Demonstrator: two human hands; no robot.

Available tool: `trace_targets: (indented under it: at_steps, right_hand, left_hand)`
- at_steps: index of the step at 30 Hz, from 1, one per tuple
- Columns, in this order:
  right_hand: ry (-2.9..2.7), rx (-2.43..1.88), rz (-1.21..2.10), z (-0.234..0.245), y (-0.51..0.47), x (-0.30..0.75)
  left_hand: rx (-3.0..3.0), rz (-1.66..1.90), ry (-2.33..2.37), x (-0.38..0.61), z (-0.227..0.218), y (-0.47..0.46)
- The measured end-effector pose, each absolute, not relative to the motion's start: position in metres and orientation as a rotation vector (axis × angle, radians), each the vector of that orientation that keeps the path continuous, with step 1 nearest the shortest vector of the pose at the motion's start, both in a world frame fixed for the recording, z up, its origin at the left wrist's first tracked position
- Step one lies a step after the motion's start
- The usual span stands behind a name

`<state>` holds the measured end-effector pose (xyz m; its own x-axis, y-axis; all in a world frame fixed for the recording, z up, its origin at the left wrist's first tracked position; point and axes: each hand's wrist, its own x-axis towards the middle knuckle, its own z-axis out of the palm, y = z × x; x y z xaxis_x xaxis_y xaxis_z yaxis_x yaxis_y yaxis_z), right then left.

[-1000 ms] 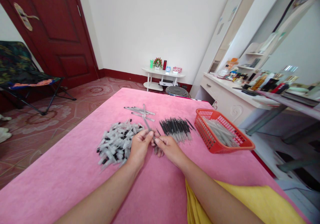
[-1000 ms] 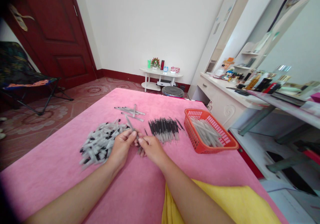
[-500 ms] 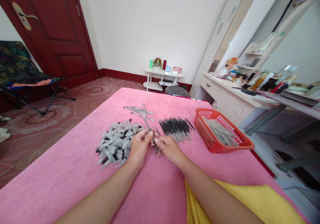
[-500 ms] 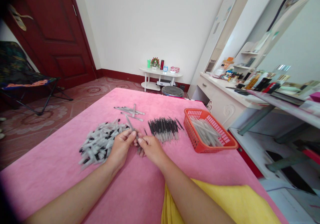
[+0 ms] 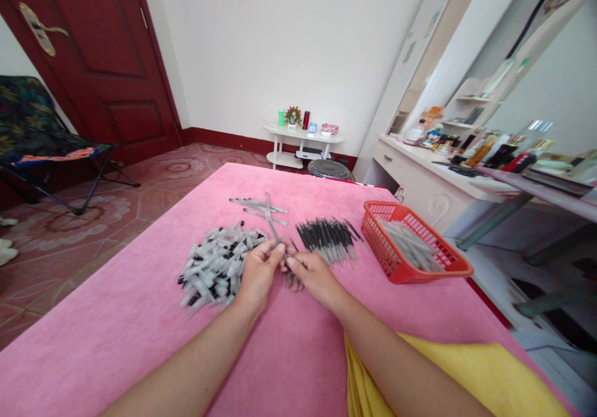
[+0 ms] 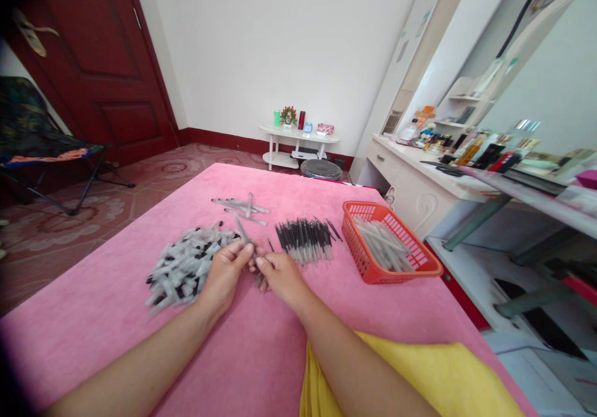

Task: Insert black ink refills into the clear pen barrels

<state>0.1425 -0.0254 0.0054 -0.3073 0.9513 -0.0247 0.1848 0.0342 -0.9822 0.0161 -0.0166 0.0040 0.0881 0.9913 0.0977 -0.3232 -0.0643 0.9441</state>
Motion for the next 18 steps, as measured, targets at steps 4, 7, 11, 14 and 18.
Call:
trace_targets:
  at_steps: [4,7,11,14,18]
  right_hand:
    - [-1.589,-1.187,1.339,0.0045,-0.0251,0.1427]
    - [-1.592,-1.186,1.339,0.0044,-0.0254,0.1427]
    - [-1.583,-1.189,1.337,0.0052,-0.0264,0.1426]
    - [-1.581,-1.179,1.330,0.0045,-0.0263,0.1424]
    - [-1.597,-1.163,1.323,0.0030,-0.0254,0.1424]
  left_hand:
    - [1.066,1.330,0.841,0.0163,0.0040,-0.0169]
    - [1.066,1.333,0.834,0.0161,0.0042,-0.0171]
    - [1.071,1.328,0.840,0.0161,0.0045,-0.0171]
    - [1.068,1.326,0.838,0.0163,0.0047,-0.0173]
    - [1.059,1.318,0.833,0.0161,0.0042,-0.0178]
